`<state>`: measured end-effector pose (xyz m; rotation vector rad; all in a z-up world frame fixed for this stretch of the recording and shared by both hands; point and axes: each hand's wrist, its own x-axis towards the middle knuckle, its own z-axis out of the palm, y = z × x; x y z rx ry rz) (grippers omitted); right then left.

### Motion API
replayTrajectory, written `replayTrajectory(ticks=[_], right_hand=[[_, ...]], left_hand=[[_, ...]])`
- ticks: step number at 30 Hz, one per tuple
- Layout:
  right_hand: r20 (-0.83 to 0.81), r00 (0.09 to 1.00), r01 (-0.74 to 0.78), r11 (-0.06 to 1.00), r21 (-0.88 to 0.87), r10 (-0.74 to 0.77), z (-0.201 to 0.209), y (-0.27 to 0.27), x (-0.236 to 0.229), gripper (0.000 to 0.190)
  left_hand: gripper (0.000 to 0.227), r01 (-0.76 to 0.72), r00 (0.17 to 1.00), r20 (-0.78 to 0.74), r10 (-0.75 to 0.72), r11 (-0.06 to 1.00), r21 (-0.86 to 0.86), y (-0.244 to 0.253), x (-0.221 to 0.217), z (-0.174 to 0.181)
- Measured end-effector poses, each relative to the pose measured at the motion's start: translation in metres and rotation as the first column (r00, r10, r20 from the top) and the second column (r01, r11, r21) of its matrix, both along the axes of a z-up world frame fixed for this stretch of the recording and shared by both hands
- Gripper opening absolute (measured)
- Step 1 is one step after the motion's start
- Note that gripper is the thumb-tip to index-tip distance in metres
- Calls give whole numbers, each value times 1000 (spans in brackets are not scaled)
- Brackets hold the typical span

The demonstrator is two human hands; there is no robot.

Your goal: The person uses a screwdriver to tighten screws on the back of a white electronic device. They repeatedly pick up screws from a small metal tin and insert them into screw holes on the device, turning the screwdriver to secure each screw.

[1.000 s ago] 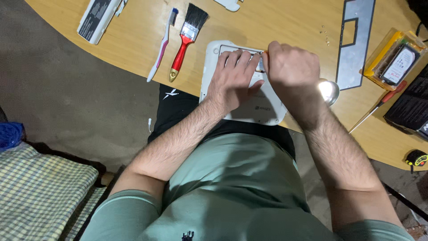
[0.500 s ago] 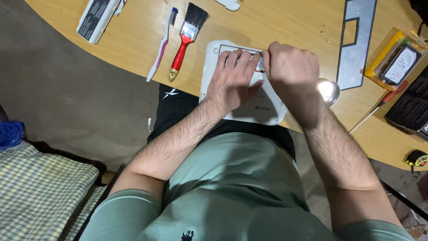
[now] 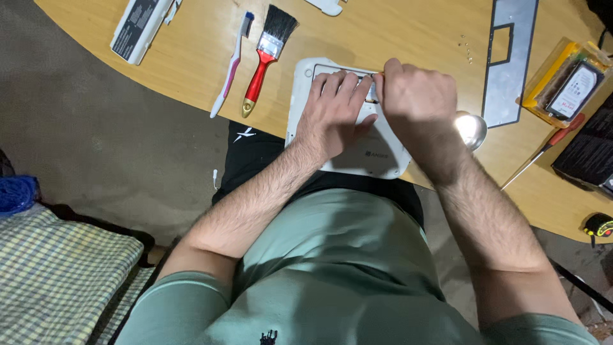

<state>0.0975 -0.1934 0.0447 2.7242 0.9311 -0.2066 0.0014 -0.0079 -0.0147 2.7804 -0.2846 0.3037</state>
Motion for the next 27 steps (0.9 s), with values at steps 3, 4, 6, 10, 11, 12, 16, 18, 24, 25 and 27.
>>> replayTrajectory(ticks=[3, 4, 6, 10, 11, 12, 16, 18, 24, 25, 27], right_hand=[[242, 967, -81, 997, -12, 82, -1, -5, -2, 38], [241, 967, -81, 997, -12, 81, 18, 4, -1, 38], [-233, 964, 163, 976, 146, -126, 56, 23, 3, 26], [-22, 997, -69, 982, 174, 74, 23, 2, 3, 18], [-62, 997, -34, 988, 153, 44, 19, 2, 3, 24], [-102, 995, 0, 991, 131, 14, 15, 1, 3, 34], [57, 998, 40, 999, -15, -39, -7, -1, 3, 43], [260, 965, -17, 999, -28, 23, -2, 0, -1, 42], [-29, 997, -62, 962, 265, 72, 33, 2, 1, 15], [-32, 997, -61, 962, 264, 72, 30, 3, 2, 15], [-110, 994, -12, 986, 165, 31, 24, 3, 3, 19]], left_hand=[[71, 7, 1000, 17, -6, 998, -65, 0, 0, -4], [71, 7, 1000, 16, -6, 998, -65, 2, -2, -4], [70, 69, 996, 53, -65, 995, -72, 6, -3, -3], [61, 72, 994, 85, -64, 992, -106, 7, -3, -3], [62, 71, 994, 86, -62, 992, -108, 7, -3, -4], [64, 69, 994, 87, -60, 992, -109, 6, -4, -4], [64, 57, 993, 110, -48, 995, -78, 4, -3, -4], [72, 41, 998, 55, -39, 999, -32, 3, -5, -8], [78, 21, 997, 70, -19, 999, -27, 2, -4, -4], [78, 20, 998, 67, -18, 999, -28, 1, -4, -5], [73, 21, 999, 43, -21, 1000, -3, 1, -3, -5]])
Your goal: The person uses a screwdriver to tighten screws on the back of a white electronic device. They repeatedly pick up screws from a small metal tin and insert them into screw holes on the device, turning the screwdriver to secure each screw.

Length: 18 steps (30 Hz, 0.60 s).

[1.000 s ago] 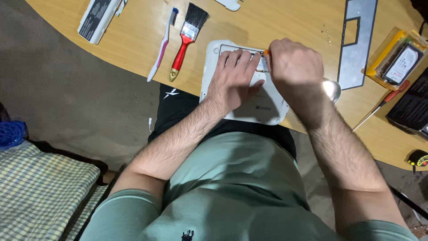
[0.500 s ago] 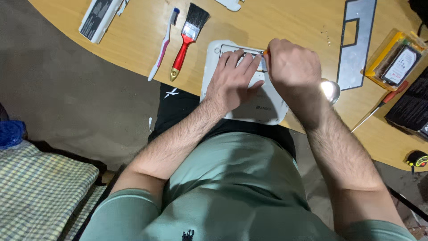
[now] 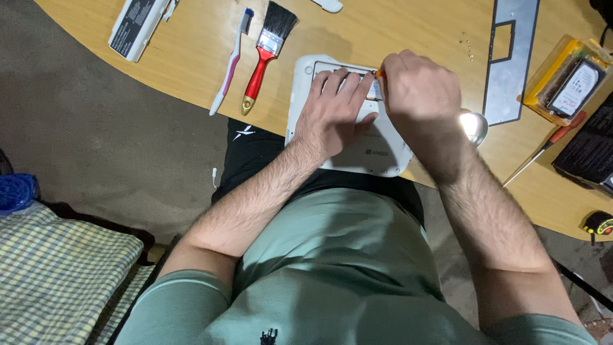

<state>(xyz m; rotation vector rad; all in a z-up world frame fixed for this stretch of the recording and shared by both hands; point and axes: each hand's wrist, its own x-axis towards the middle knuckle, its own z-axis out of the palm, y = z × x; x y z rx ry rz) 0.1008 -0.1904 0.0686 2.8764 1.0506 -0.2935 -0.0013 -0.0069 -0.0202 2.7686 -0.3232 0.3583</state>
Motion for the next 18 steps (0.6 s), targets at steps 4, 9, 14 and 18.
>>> replayTrajectory(ticks=[4, 9, 14, 18], right_hand=[[66, 996, 62, 992, -106, -55, -17, 3, -2, 39], [315, 947, -15, 991, -133, 57, 3, 13, -6, 37], [54, 998, 43, 995, -85, -39, -14, 10, 4, 25], [159, 987, 71, 978, -196, -40, -19, 8, 0, 48]], left_hand=[[78, -1, 999, -54, 2, 1000, 17, -3, 0, -5], [75, 5, 990, -141, -12, 999, -53, -2, 0, 11], [69, 41, 993, -107, -49, 996, -79, 1, 3, 22], [73, 39, 994, -98, -40, 999, -9, 2, 2, 26]])
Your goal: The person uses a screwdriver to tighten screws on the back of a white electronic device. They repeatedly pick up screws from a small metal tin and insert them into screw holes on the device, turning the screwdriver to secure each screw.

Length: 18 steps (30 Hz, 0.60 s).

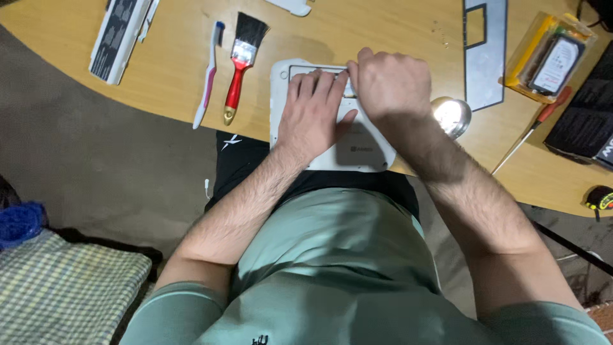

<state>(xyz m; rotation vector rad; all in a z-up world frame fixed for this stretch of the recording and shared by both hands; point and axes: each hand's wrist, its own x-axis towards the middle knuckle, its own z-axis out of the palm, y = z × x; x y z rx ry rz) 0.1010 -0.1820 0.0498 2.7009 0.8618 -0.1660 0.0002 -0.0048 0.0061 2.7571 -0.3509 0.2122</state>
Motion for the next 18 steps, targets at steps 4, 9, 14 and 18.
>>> replayTrajectory(ticks=[4, 9, 14, 18], right_hand=[[-116, 992, 54, 997, 52, -48, 25, 1, -2, 33], [-6, 989, -145, 975, 167, 148, 0, -18, -2, 9], [38, 998, -51, 995, 87, 48, -14, -1, -6, 9], [-29, 999, 33, 998, 55, -32, 12, 6, -8, 24]], left_hand=[[66, -11, 1000, 21, 12, 998, -61, -3, 1, -2], [72, 4, 1000, 13, -4, 1000, 3, -2, -1, -4], [68, -2, 1000, -24, 2, 1000, -1, -3, 0, -6], [71, -6, 999, -32, 6, 1000, 15, -5, -2, -12]])
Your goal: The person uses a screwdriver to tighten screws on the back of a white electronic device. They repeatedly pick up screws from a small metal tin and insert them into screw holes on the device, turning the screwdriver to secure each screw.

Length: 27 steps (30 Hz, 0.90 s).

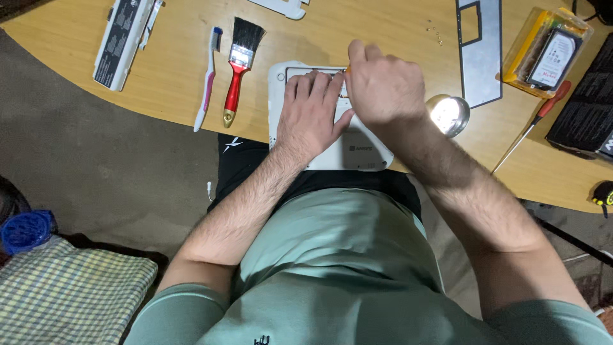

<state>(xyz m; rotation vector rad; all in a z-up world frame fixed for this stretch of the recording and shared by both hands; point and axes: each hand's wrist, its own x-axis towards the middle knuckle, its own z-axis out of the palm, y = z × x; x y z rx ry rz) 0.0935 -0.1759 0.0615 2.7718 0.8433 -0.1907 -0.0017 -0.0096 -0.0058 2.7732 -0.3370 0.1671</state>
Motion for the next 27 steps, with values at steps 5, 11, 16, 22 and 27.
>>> replayTrajectory(ticks=[5, 11, 16, 22, 27], right_hand=[[-186, 982, -3, 997, 73, 17, 2, -2, 5, 13], [-190, 970, 159, 986, 41, -149, 5, -1, 13, 41], [-417, 905, 198, 953, 227, -88, 40, -4, 12, 16], [-54, 996, -71, 991, 111, 77, -17, -18, 7, 36], [-267, 958, 134, 986, 96, -104, 24, 4, 7, 34]], left_hand=[[74, -13, 999, 38, 10, 997, 72, 3, 1, 7], [76, -4, 998, 64, 2, 999, 32, 3, 3, 10], [71, 11, 997, 77, -11, 1000, -10, 7, 1, 6], [68, 3, 997, 71, -2, 1000, -23, 6, 1, -1], [65, -9, 995, 99, 15, 998, -60, 5, 1, 2]])
